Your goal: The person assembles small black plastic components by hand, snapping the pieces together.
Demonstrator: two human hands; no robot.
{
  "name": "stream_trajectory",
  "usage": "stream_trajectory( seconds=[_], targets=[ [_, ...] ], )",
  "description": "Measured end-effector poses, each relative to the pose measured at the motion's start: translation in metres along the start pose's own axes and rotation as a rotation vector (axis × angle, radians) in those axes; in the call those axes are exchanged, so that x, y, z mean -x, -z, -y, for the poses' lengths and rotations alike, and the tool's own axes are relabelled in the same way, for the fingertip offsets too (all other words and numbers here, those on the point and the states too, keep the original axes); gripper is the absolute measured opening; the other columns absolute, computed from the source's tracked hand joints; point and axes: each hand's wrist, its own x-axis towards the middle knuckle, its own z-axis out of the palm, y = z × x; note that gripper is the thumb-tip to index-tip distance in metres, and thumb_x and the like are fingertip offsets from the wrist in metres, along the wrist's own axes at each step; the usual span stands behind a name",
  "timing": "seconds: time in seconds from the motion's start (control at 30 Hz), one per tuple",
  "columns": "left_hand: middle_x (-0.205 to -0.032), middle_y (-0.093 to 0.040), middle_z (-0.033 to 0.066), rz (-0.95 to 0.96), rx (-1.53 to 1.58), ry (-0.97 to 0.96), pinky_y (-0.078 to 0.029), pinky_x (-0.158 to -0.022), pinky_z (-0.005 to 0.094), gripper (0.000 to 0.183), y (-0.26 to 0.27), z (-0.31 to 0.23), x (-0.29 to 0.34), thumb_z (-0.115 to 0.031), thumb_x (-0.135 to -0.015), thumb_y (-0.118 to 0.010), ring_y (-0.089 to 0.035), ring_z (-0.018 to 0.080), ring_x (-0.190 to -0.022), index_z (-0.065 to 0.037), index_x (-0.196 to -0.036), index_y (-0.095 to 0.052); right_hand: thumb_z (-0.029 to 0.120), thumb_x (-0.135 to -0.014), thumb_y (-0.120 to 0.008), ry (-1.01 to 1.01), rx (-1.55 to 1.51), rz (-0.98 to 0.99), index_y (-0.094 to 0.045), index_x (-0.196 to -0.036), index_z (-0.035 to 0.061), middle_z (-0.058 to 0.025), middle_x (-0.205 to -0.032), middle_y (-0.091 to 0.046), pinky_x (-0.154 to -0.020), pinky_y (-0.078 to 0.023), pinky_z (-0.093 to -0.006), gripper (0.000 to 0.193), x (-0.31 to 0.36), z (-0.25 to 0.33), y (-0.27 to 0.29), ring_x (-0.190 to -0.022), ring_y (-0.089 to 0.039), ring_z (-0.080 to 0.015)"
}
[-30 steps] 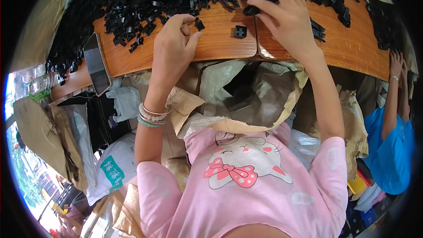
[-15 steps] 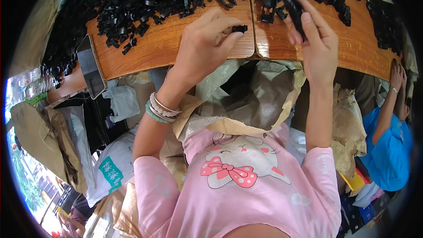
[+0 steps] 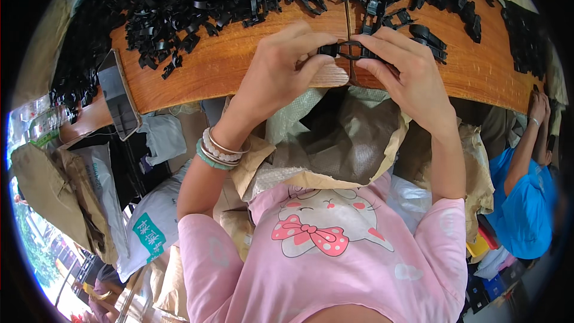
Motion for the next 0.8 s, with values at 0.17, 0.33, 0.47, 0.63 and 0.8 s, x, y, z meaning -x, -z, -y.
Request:
stream_trajectory(
  seconds=[0.17, 0.33, 0.47, 0.63, 0.8],
  targets=[
    [-0.071, -0.047, 0.0108, 0.026, 0.083, 0.033, -0.039, -0.054, 0.0334, 0.026, -0.002, 0.000, -0.002, 0.000, -0.075, -0.066, -0.047, 0.0233, -0.057, 0.001, -0.101, -0.062, 0.010, -0.080, -0.065, -0.014, 0.197, 0.175, -0.062, -0.104, -0.0028, -0.0129, -0.086, -0.058, -0.062, -0.043, -0.0376, 0.027, -0.015, 0.019, 0.013, -0.070, -0.056, -0.0309],
    [-0.067, -0.042, 0.0021, -0.030, 0.105, 0.005, -0.032, -0.051, 0.0229, 0.028, -0.008, 0.004, -0.001, 0.005, -0.072, -0.068, -0.036, 0.0078, -0.053, 0.001, -0.099, -0.064, 0.013, -0.080, -0.063, -0.005, 0.267, 0.302, -0.063, -0.097, 0.0001, -0.0126, -0.084, -0.059, -0.066, -0.046, -0.0419, 0.021, -0.026, 0.015, 0.017, -0.076, -0.059, -0.0331],
    [-0.068, -0.042, 0.0023, -0.029, 0.089, 0.026, -0.032, -0.051, 0.0232, 0.028, -0.006, 0.001, 0.000, 0.005, -0.072, -0.067, -0.036, 0.0080, -0.053, 0.001, -0.099, -0.063, 0.013, -0.081, -0.063, -0.026, 0.201, 0.244, -0.062, -0.098, -0.0008, -0.0128, -0.085, -0.060, -0.066, -0.046, -0.0429, 0.022, -0.016, 0.010, 0.015, -0.077, -0.059, -0.0335],
    [-0.071, -0.046, 0.0074, 0.002, 0.080, 0.047, -0.037, -0.053, 0.0288, 0.026, -0.005, 0.000, 0.001, 0.002, -0.074, -0.066, -0.043, 0.0169, -0.056, 0.000, -0.100, -0.062, 0.013, -0.081, -0.062, -0.030, 0.133, 0.201, -0.063, -0.097, -0.0004, -0.0123, -0.085, -0.060, -0.066, -0.046, -0.0430, 0.021, -0.014, 0.009, 0.014, -0.078, -0.059, -0.0337],
    [-0.078, -0.052, 0.0134, 0.005, 0.046, 0.042, -0.042, -0.058, 0.0356, 0.024, -0.006, -0.002, 0.001, -0.001, -0.077, -0.065, -0.053, 0.0289, -0.063, 0.000, -0.100, -0.061, 0.012, -0.080, -0.063, 0.021, 0.289, 0.333, -0.062, -0.098, -0.0010, -0.0139, -0.082, -0.058, -0.063, -0.045, -0.0412, 0.022, -0.028, 0.017, 0.018, -0.076, -0.058, -0.0339]
  ],
)
